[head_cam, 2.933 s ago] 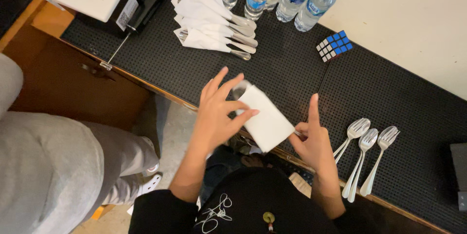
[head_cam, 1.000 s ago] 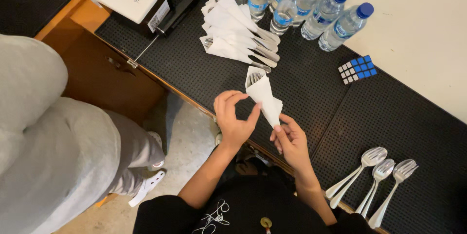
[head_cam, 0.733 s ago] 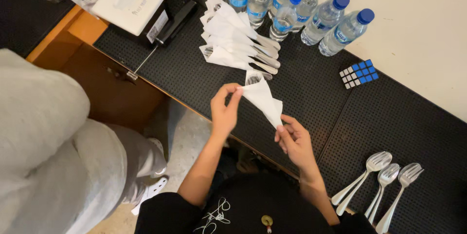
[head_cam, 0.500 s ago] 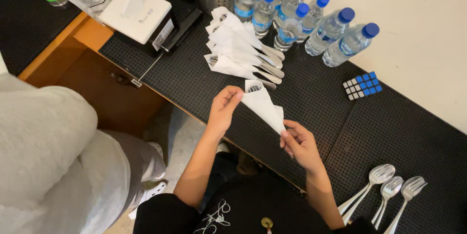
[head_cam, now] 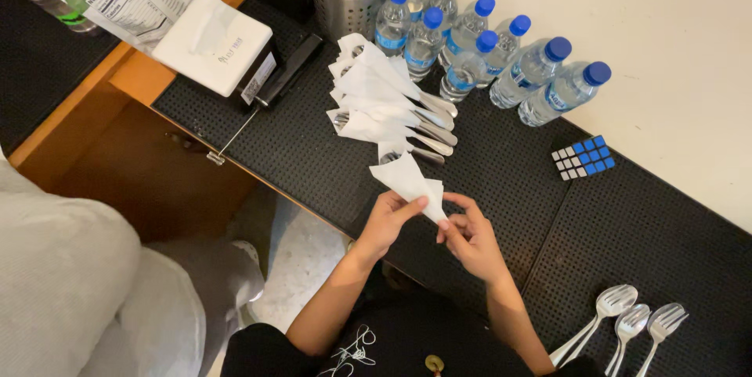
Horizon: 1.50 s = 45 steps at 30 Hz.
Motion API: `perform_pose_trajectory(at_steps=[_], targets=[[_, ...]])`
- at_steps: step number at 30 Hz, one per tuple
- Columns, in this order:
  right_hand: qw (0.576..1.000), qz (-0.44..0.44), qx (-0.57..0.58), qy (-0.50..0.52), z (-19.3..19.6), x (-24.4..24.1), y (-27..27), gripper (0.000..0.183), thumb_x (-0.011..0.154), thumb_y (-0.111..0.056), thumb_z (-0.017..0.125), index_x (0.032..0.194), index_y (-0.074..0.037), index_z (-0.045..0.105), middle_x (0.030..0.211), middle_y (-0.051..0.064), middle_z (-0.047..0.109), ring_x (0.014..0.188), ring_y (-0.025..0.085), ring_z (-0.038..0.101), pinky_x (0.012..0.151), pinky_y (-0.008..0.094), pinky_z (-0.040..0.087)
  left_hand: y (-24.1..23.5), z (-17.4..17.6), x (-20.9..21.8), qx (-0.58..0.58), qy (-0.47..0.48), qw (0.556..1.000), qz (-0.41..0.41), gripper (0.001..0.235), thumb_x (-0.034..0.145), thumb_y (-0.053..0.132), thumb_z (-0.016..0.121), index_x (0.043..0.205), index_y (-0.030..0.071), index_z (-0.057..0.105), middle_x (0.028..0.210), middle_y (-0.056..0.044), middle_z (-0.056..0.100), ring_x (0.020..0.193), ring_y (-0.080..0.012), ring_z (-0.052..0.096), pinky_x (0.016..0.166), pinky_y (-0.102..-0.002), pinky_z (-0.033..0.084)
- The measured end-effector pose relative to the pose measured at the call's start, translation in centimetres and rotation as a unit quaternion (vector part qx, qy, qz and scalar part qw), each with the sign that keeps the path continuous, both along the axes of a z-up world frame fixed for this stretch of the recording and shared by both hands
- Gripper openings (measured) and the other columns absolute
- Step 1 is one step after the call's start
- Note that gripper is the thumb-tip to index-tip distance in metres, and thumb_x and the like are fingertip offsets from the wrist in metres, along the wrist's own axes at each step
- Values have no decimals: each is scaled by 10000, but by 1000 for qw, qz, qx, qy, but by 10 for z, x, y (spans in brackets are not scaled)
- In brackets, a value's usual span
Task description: The person wraps individual forks and spoons in paper napkins one at a time, folding the napkin around each utensil and stacking the wrapped sets on the counter. The person then places the wrapped cutlery into a drawer and arranges paper napkins on plates.
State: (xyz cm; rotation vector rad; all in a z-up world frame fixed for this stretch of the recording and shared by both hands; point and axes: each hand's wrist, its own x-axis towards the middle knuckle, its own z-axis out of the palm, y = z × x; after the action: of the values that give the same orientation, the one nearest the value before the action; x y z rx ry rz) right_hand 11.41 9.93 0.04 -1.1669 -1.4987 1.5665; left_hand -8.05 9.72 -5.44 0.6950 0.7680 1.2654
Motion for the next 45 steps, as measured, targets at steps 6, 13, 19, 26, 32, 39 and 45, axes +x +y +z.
perform_pose_trajectory(at_steps=[6, 13, 19, 26, 32, 39, 45], targets=[[990, 72, 37, -118, 4, -15, 37, 379, 977, -177, 627, 1338, -67, 586, 708, 18, 724, 500, 51, 550, 465, 225, 443, 32, 0, -27, -18, 37, 995, 94, 257, 945, 140, 719, 1159, -1, 718, 1075, -56, 756, 970, -139, 722, 853, -292, 595], [934, 9, 277, -224, -16, -63, 114, 272, 921, -243, 724, 1114, -51, 737, 850, 112, 742, 665, 211, 683, 639, 330, 535, 90, -8, -53, -68, 152, 957, 237, 289, 876, 159, 807, 1073, -33, 715, 971, -96, 748, 825, -141, 707, 690, -287, 564], [916, -42, 272, -293, -22, -94, 149, 279, 861, -317, 783, 933, -47, 772, 857, 128, 745, 710, 279, 706, 648, 374, 539, 100, 0, -85, -4, 475, 805, 356, 339, 851, 243, 872, 959, -19, 686, 776, -117, 662, 650, -212, 635, 628, -340, 506], [877, -75, 351, -321, -13, -105, 143, 234, 828, -273, 796, 897, -53, 758, 895, 112, 724, 857, 327, 670, 762, 415, 523, 97, 16, -84, 28, 486, 767, 418, 519, 748, 257, 898, 1059, -22, 590, 935, -128, 544, 714, -246, 544, 666, -375, 489], [850, -16, 468, -242, 23, -147, 180, 151, 909, -206, 760, 948, -64, 725, 964, 105, 711, 951, 337, 655, 851, 434, 512, 102, 31, -109, 99, 463, 764, 438, 340, 891, 174, 780, 1150, 18, 625, 1061, -119, 604, 901, -241, 608, 771, -364, 516], [917, 31, 387, -93, 27, -284, 265, 300, 994, -129, 648, 1273, -26, 687, 1103, 136, 755, 654, 236, 700, 615, 330, 560, 149, -2, -166, 147, 441, 751, 469, 194, 1042, 160, 612, 1153, 5, 646, 1062, -132, 648, 997, -225, 645, 880, -340, 520], [988, 16, 150, 42, -1, -367, 354, 592, 1061, -144, 436, 1581, -85, 161, 1344, 195, 590, 534, 188, 728, 492, 314, 601, 163, -41, -176, 45, 269, 829, 488, 220, 1059, 178, 559, 1135, -4, 656, 899, -73, 699, 826, -115, 649, 756, -260, 534]])
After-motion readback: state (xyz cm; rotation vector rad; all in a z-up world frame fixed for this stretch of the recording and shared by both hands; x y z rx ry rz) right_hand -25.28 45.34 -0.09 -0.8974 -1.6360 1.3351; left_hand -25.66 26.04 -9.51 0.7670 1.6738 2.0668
